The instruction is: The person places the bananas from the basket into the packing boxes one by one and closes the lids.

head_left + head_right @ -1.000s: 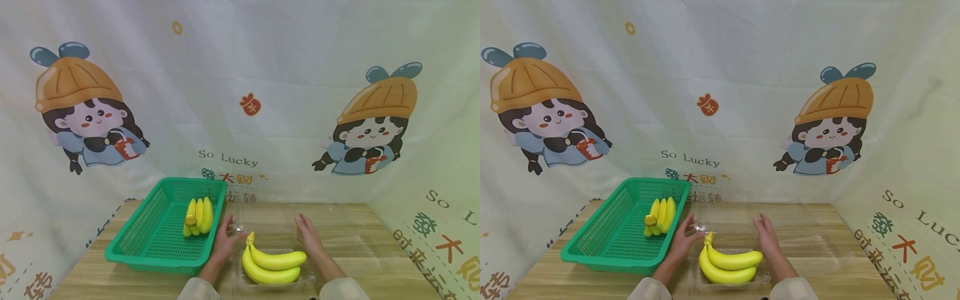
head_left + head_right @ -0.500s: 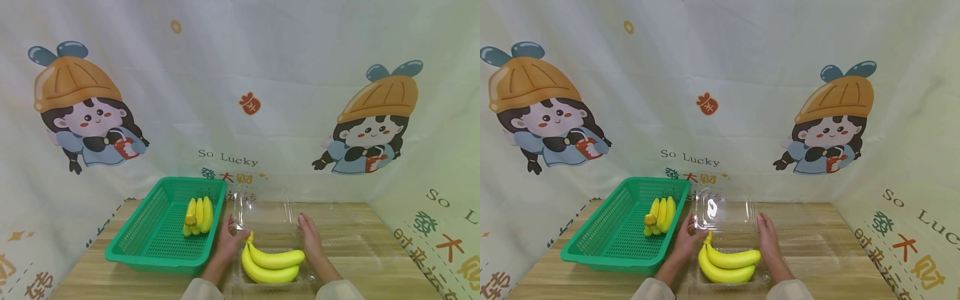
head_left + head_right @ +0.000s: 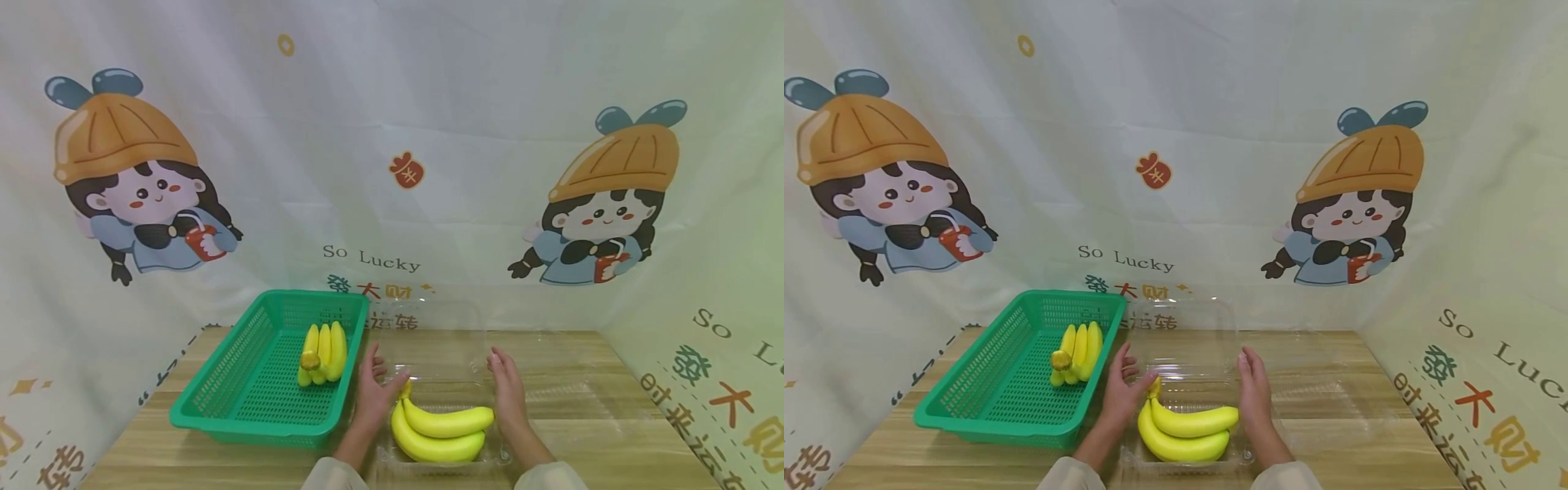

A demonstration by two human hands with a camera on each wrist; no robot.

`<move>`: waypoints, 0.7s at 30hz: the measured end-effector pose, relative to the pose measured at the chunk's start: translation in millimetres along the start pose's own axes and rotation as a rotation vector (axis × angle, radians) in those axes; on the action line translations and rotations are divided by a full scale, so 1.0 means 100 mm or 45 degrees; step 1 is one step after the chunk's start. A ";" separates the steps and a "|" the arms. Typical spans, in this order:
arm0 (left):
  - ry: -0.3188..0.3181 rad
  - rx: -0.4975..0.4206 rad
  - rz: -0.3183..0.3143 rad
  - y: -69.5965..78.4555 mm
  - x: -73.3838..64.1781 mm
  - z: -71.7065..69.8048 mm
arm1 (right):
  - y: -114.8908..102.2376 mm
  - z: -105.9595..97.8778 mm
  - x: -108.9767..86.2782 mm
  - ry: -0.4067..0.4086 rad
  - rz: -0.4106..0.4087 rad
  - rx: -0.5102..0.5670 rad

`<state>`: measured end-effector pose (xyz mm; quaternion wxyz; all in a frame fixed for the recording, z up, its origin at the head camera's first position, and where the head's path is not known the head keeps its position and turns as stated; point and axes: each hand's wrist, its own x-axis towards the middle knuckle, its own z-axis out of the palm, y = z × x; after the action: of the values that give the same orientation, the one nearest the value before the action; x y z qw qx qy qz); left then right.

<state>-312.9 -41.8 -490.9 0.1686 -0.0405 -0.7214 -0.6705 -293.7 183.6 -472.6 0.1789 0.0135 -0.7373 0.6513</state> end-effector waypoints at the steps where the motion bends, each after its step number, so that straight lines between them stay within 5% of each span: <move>1: 0.007 -0.001 0.004 0.00 0.00 0.00 | -0.01 0.00 -0.01 -0.003 -0.005 -0.002; 9: 0.008 -0.080 0.010 0.04 0.00 -0.02 | -0.01 0.02 -0.02 -0.063 -0.076 -0.118; 21: -0.025 -0.124 0.035 0.09 -0.06 -0.08 | -0.01 0.03 -0.03 0.041 -0.103 -0.255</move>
<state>-302.7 -47.4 -483.5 0.1686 -0.0653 -0.6889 -0.7019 -291.1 180.2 -472.3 0.2173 0.0150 -0.7947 0.5666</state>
